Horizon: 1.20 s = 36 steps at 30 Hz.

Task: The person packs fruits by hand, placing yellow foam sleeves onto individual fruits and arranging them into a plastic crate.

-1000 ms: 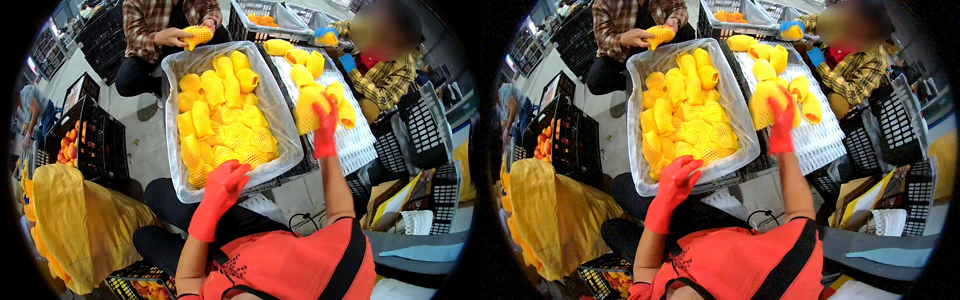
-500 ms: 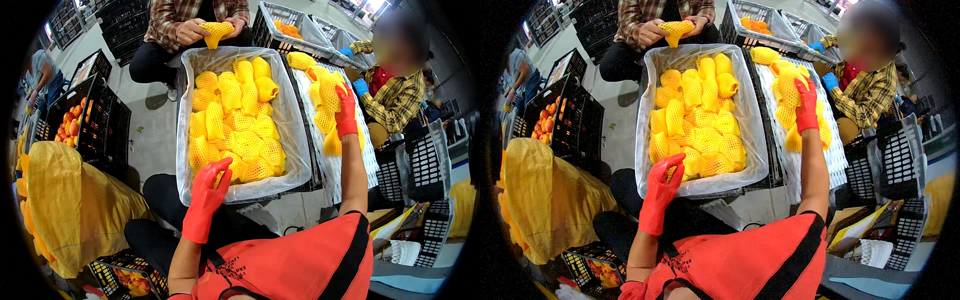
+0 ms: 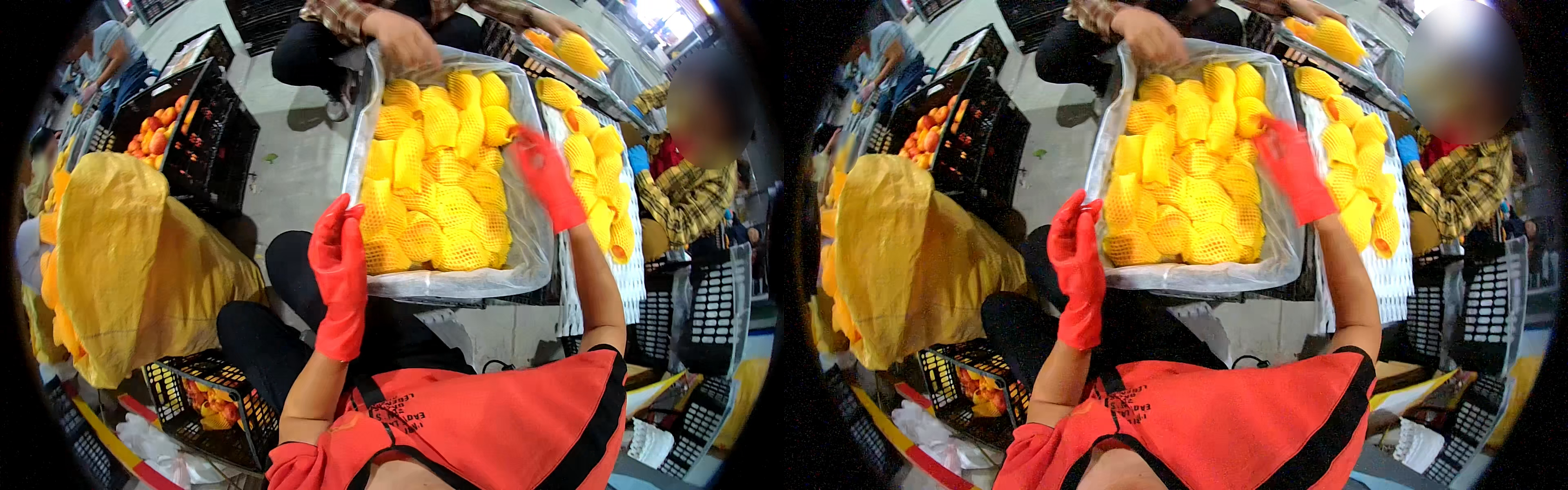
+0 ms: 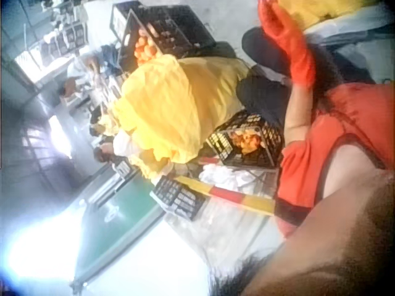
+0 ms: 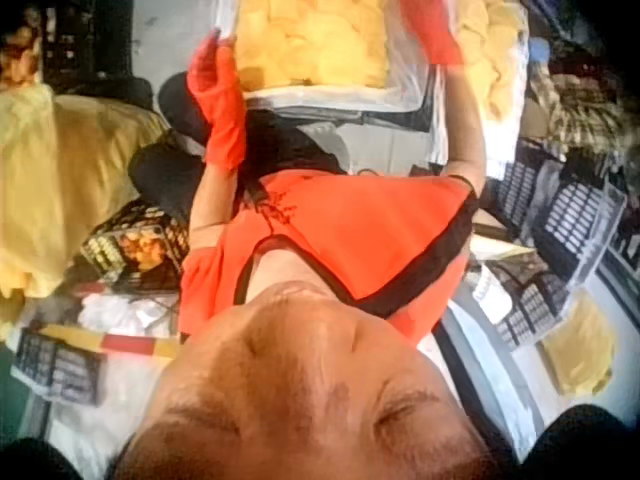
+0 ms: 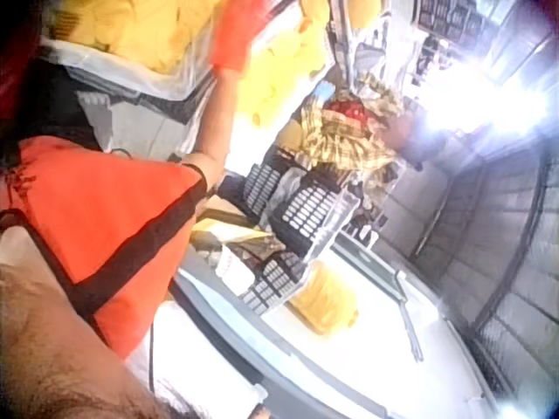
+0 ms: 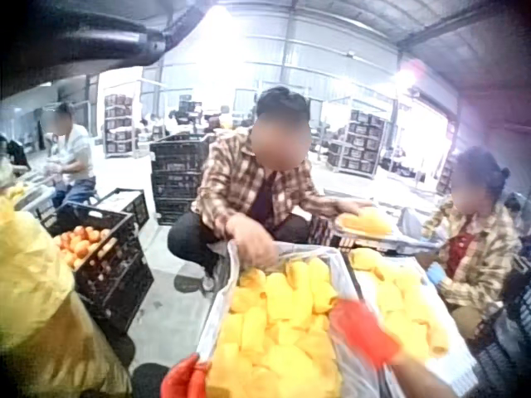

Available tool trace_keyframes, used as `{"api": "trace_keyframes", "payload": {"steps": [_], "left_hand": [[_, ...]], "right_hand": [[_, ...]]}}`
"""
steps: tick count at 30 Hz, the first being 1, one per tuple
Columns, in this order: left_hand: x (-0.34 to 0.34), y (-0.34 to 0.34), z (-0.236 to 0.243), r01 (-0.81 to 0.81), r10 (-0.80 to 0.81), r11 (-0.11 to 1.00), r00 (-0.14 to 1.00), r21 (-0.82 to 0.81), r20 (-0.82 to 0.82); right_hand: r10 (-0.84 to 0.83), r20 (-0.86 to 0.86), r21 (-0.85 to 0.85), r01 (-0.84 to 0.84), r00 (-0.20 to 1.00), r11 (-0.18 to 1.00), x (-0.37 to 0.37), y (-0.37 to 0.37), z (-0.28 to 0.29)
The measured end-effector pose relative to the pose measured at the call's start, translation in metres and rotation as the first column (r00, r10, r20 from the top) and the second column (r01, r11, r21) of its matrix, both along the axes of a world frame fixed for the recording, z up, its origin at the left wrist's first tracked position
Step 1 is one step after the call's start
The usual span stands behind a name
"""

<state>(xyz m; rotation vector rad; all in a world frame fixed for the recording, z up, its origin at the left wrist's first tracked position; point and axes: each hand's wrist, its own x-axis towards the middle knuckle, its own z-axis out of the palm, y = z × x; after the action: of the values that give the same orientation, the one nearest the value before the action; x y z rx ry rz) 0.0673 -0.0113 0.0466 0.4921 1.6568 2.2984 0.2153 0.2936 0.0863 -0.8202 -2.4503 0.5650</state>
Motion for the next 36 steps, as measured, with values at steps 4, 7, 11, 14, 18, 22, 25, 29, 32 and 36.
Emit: {"api": "trace_keyframes", "payload": {"steps": [4, 7, 11, 14, 18, 22, 25, 29, 32, 36], "left_hand": [[-0.006, -0.008, -0.003, 0.032, -0.033, 0.999, 0.998, -0.011, -0.048], [-0.011, -0.010, 0.003, 0.066, -0.106, 0.989, 0.936, -0.129, -0.335], [-0.004, -0.009, -0.015, 0.063, -0.068, 0.998, 0.955, -0.027, -0.289], [-0.003, -0.014, -0.009, -0.015, -0.053, 0.992, 0.855, -0.126, -0.517], [-0.004, -0.009, -0.002, -0.064, -0.056, 0.981, 0.804, -0.181, -0.592], [-0.021, -0.015, -0.011, -0.029, -0.041, 0.993, 0.817, -0.112, -0.575], [-0.022, -0.025, 0.005, 0.052, -0.200, 0.963, 0.797, -0.266, -0.569], [-0.017, -0.009, 0.009, 0.070, -0.270, 0.942, 0.743, -0.329, -0.613], [-0.026, -0.003, 0.004, 0.152, -0.205, 0.977, 0.862, -0.151, -0.464], [-0.034, 0.003, 0.009, 0.171, -0.163, 0.985, 0.920, -0.008, -0.357]], "right_hand": [[0.706, 0.246, 0.300, -0.744, 0.664, 0.597, -0.099, -0.107, -0.041], [0.783, 0.247, 0.271, -0.816, 0.571, 0.511, -0.123, -0.139, -0.044], [0.713, 0.472, 0.241, -0.854, 0.519, 0.462, -0.138, -0.131, -0.097], [0.687, 0.439, 0.258, -0.813, 0.579, 0.521, -0.129, -0.130, -0.093], [0.524, -0.058, -0.233, -0.522, 0.850, 0.820, -0.101, -0.154, -0.017], [0.244, -0.548, -0.562, -0.568, 0.800, 0.601, -0.086, -0.160, -0.029], [0.172, -0.656, -0.594, -0.644, 0.735, 0.482, -0.098, -0.173, -0.028], [0.137, -0.663, -0.638, -0.651, 0.736, 0.411, -0.098, -0.171, -0.036], [0.007, -0.737, -0.673, -0.736, 0.675, 0.071, -0.089, -0.175, -0.018], [0.142, -0.733, -0.625, -0.741, 0.665, 0.245, -0.091, -0.194, -0.012]]}}
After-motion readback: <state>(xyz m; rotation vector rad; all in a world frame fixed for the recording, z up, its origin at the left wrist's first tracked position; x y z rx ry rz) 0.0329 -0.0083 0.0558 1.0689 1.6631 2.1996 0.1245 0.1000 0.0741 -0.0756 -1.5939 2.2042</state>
